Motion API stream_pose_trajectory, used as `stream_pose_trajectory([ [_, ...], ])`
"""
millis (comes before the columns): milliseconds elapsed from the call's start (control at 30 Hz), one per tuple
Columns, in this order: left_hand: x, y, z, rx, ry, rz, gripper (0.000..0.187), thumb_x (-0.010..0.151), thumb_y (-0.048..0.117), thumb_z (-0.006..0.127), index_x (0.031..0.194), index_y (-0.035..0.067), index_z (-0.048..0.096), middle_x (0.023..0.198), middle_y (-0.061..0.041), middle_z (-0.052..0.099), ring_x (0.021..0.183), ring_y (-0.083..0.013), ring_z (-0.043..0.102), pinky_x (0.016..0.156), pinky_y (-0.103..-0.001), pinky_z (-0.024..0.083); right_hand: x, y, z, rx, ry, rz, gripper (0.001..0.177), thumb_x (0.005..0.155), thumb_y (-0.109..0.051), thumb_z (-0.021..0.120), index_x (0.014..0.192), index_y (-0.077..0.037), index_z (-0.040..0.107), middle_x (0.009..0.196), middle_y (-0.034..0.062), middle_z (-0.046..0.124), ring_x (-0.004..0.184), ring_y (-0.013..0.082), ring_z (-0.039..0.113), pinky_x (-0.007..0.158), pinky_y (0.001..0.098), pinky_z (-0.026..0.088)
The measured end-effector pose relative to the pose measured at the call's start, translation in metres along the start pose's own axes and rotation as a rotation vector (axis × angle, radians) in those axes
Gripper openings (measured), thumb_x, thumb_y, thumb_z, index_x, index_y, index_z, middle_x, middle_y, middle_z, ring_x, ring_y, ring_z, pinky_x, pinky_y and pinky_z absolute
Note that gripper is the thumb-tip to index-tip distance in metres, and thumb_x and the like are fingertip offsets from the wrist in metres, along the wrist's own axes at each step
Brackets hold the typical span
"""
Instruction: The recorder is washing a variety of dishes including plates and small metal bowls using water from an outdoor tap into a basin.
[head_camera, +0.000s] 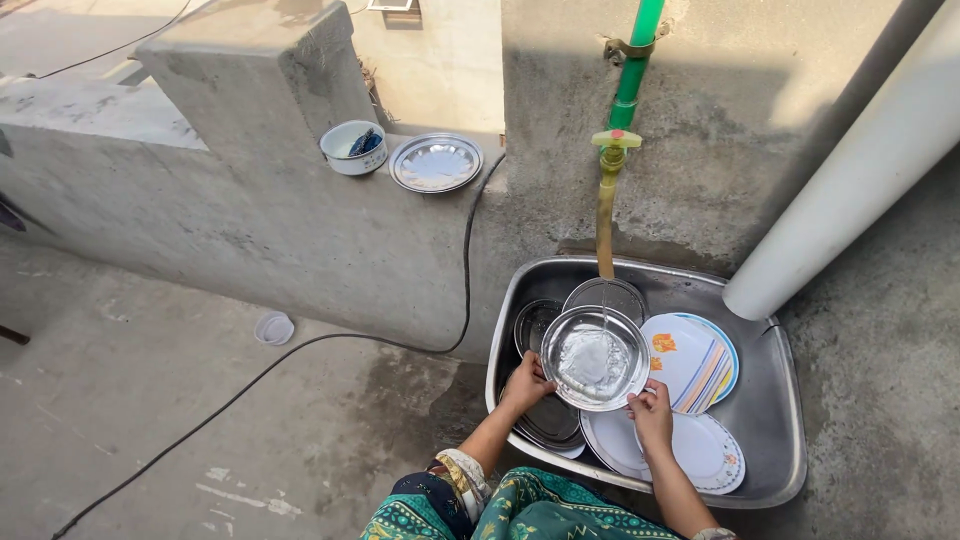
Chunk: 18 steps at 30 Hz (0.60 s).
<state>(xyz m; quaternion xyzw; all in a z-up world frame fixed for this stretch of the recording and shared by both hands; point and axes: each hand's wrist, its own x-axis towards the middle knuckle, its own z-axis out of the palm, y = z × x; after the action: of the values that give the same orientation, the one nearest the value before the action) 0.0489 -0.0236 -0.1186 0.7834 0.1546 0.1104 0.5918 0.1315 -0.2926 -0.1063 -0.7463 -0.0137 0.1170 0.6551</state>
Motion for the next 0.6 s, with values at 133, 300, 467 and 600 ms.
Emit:
stream_pose_trajectory([
  [133, -0.010, 0.021, -0.005, 0.049, 0.004, -0.004, 0.052, 0.075, 0.008, 0.087, 0.111, 0.008, 0.050, 0.089, -0.005, 0.068, 0.077, -0.0165, 0.069, 0.072, -0.034, 0.058, -0.009, -0.013, 0.001, 0.000, 0.006, -0.026, 0.032, 0.096, -0.004, 0.064, 0.125, -0.005, 0.049, 0.084, 0.0074, 0.069, 0.077, 0.0152, 0.066, 0.068, 0.0288, 0.051],
  [300, -0.006, 0.018, -0.001, -0.007, -0.001, -0.007, 0.048, 0.077, 0.006, 0.084, 0.110, 0.009, 0.049, 0.089, -0.004, 0.068, 0.077, -0.0141, 0.070, 0.072, -0.032, 0.058, -0.012, -0.008, 0.000, 0.020, 0.019, -0.078, 0.029, 0.097, -0.003, 0.064, 0.121, -0.005, 0.049, 0.083, 0.0071, 0.066, 0.075, 0.0149, 0.063, 0.067, 0.0280, 0.054],
  [467, -0.006, 0.014, 0.003, -0.046, 0.050, 0.062, 0.029, 0.093, 0.007, 0.075, 0.115, 0.006, 0.056, 0.089, -0.005, 0.064, 0.077, -0.0151, 0.067, 0.072, -0.031, 0.056, -0.028, -0.025, -0.001, 0.024, 0.085, -0.269, 0.024, 0.097, -0.003, 0.065, 0.115, -0.003, 0.048, 0.095, 0.0059, 0.069, 0.080, 0.0126, 0.064, 0.072, 0.0276, 0.057],
  [600, 0.005, -0.009, 0.007, -0.439, -0.078, 0.060, 0.025, 0.100, 0.004, 0.067, 0.122, 0.001, 0.056, 0.101, -0.005, 0.069, 0.088, -0.0124, 0.067, 0.078, -0.026, 0.052, -0.048, -0.054, 0.007, -0.069, 0.200, -0.285, 0.025, 0.098, -0.005, 0.066, 0.116, -0.003, 0.048, 0.099, 0.0079, 0.071, 0.083, 0.0131, 0.066, 0.073, 0.0277, 0.054],
])
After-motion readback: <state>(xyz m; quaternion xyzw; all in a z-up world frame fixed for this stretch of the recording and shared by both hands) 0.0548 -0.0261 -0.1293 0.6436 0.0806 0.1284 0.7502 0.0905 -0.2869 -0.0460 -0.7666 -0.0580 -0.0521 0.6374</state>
